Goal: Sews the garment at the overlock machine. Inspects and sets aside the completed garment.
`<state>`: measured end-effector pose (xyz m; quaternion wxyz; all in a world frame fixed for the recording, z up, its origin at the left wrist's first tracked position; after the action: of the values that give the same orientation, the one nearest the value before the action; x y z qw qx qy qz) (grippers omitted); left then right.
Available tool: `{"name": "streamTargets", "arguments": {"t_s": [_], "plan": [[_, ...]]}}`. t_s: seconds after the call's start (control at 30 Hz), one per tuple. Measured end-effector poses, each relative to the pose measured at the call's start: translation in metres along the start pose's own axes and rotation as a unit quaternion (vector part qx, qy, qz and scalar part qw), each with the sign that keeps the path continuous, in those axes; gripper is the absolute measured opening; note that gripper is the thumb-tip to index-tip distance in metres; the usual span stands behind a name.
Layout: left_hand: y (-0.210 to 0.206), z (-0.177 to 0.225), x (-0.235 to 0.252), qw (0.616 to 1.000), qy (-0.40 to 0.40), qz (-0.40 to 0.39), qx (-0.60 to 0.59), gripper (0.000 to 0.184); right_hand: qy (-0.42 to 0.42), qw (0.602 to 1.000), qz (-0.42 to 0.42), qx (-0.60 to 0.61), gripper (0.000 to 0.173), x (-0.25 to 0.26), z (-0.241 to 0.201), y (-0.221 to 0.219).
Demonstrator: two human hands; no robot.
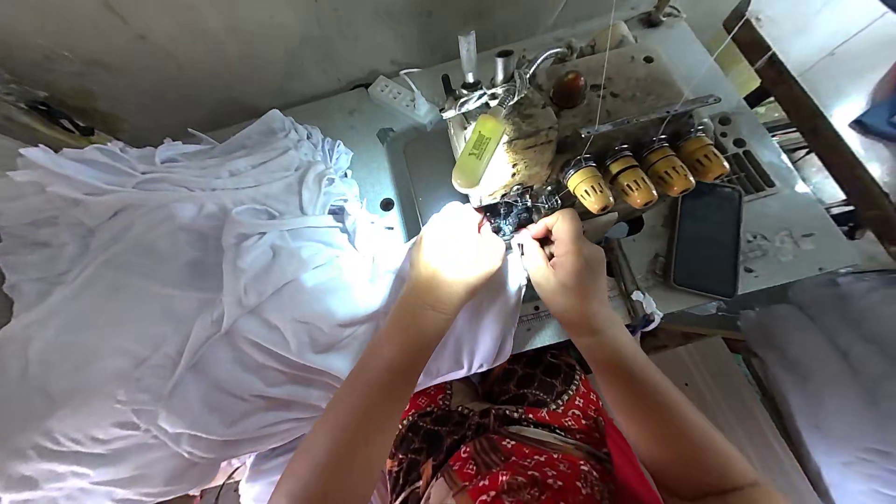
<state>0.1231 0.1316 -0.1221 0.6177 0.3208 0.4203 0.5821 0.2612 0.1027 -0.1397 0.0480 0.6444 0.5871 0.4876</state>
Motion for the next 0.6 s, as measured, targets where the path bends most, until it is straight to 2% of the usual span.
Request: {"name": "streamTargets", "arguments": {"t_s": [0.6], "plan": [[0.0011,-0.0006,0.0075,0.999,0.024,-0.038,-0.004,0.022,0.0,1.0,-0.002,0.0,0.012,-0.0017,0.0001,-0.0021]]}}
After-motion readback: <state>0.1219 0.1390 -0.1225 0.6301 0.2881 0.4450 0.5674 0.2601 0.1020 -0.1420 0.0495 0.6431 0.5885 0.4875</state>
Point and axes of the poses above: each hand's wrist, its own x-axis towards the middle knuckle, its own y-axis out of the back of the hand, z = x × y, the point moved 9 cm from there along x, towards the middle knuckle, and after that the axes turned 13 degrees about y, right-handed, at the moved point
